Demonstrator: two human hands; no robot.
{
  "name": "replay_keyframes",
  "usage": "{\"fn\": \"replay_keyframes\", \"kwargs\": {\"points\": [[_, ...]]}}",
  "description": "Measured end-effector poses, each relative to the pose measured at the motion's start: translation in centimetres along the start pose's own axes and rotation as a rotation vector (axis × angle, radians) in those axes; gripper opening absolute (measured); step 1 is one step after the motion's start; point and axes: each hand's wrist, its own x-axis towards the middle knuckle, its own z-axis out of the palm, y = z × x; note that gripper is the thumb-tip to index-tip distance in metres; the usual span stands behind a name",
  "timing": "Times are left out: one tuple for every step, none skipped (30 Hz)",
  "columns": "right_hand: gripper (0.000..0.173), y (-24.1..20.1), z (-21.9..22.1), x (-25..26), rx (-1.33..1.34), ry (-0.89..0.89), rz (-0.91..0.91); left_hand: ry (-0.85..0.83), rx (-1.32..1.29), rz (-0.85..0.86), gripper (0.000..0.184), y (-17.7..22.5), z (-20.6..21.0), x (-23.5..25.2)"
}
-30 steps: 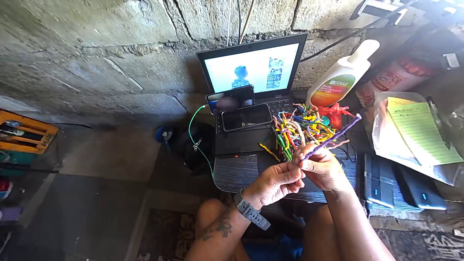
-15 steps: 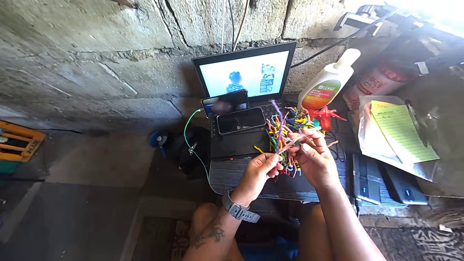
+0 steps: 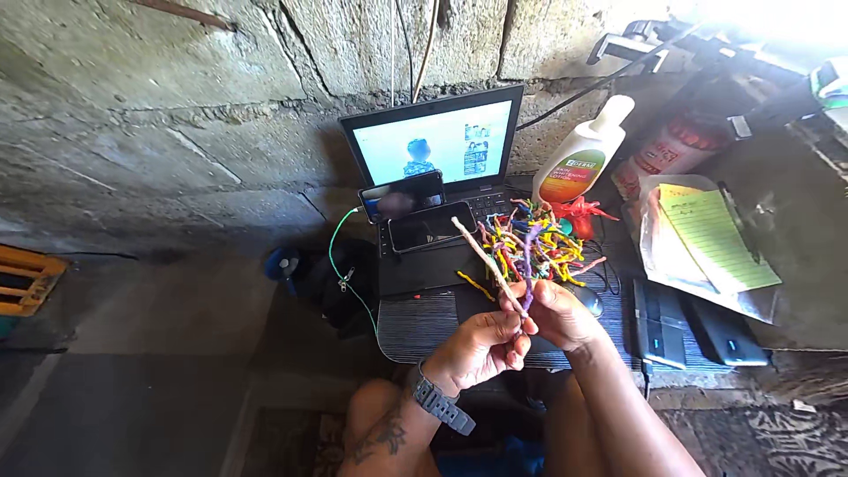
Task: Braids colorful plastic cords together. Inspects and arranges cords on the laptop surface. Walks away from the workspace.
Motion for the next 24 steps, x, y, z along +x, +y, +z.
{"fn": "replay_keyframes", "kwargs": {"points": [[0.043, 0.2, 0.0, 0.0, 0.021, -0.040, 0.000, -0.049, -0.037, -0.001, 0.018, -0.2, -0.1, 0.0], [0.044, 0.5, 0.1, 0.1, 0.052, -0.092, 0.003, -0.094, -0.081, -0.004, 0.012, -0.3, -0.1, -0.1], [0.045, 0.8, 0.2, 0.2, 0.089, -0.150, 0.004, -0.131, -0.121, -0.009, 0.009, -0.5, -0.1, 0.0], [0.044, 1.0, 0.4, 0.3, 0.133, -0.210, -0.002, -0.167, -0.159, -0.012, 0.009, -0.7, 0.0, 0.0], [0.040, 1.2, 0.5, 0.3, 0.174, -0.253, -0.018, -0.195, -0.193, -0.014, 0.008, -0.9, 0.1, -0.1], [0.034, 1.3, 0.7, 0.4, 0.199, -0.265, -0.038, -0.210, -0.221, -0.017, 0.007, -1.1, 0.2, 0.0], [0.027, 1.3, 0.8, 0.4, 0.203, -0.265, -0.062, -0.211, -0.233, -0.019, 0.008, -1.1, 0.4, 0.0], [0.020, 1.3, 0.8, 0.5, 0.186, -0.248, -0.083, -0.202, -0.232, -0.022, 0.008, -1.2, 0.5, 0.0], [0.016, 1.2, 0.7, 0.4, 0.152, -0.216, -0.097, -0.186, -0.227, -0.024, 0.009, -1.2, 0.7, 0.0], [0.014, 1.0, 0.6, 0.4, 0.110, -0.171, -0.105, -0.173, -0.223, -0.021, 0.010, -1.2, 0.7, 0.1], [0.012, 0.7, 0.6, 0.3, 0.065, -0.113, -0.106, -0.152, -0.223, -0.014, 0.009, -1.2, 0.8, 0.2], [0.012, 0.4, 0.6, 0.3, 0.014, -0.057, -0.107, -0.122, -0.227, -0.003, 0.009, -1.2, 0.8, 0.3], [0.011, 0.1, 0.6, 0.2, -0.033, -0.007, -0.106, -0.082, -0.217, 0.017, 0.007, -1.2, 0.8, 0.4], [0.010, -0.2, 0.6, 0.2, -0.074, 0.039, -0.099, -0.036, -0.185, 0.044, 0.006, -1.2, 0.8, 0.5], [0.010, -0.4, 0.6, 0.1, -0.109, 0.089, -0.086, 0.018, -0.132, 0.080, 0.006, -1.2, 0.8, 0.6], [0.010, -0.7, 0.7, 0.0, -0.147, 0.150, -0.065, 0.076, -0.049, 0.130, 0.007, -1.1, 0.8, 0.7], [0.011, -1.0, 0.8, 0.0, -0.200, 0.223, -0.039, 0.151, 0.084, 0.193, 0.012, -0.9, 0.9, 0.7], [0.012, -1.3, 1.1, -0.1, -0.268, 0.300, -0.013, 0.247, 0.289, 0.272, 0.014, -0.6, 1.0, 0.7], [0.013, -1.5, 1.3, -0.1, -0.349, 0.376, 0.010, 0.347, 0.565, 0.365, 0.010, -0.4, 1.0, 0.7], [0.013, -1.6, 1.5, 0.0, -0.438, 0.451, 0.030, 0.451, 0.879, 0.457, 0.007, -0.2, 0.9, 0.7], [0.012, -1.5, 1.7, 0.1, -0.517, 0.512, 0.047, 0.547, 1.153, 0.531, 0.011, -0.2, 0.7, 0.8], [0.011, -1.4, 1.9, 0.3, -0.569, 0.553, 0.056, 0.617, 1.338, 0.580, 0.014, -0.4, 0.5, 0.9], [0.010, -1.2, 2.1, 0.3, -0.599, 0.569, 0.059, 0.660, 1.424, 0.604, 0.014, -0.7, 0.3, 1.1], [0.009, -1.1, 2.1, 0.4, -0.611, 0.576, 0.057, 0.683, 1.433, 0.599, 0.014, -0.9, 0.1, 1.3]]}}
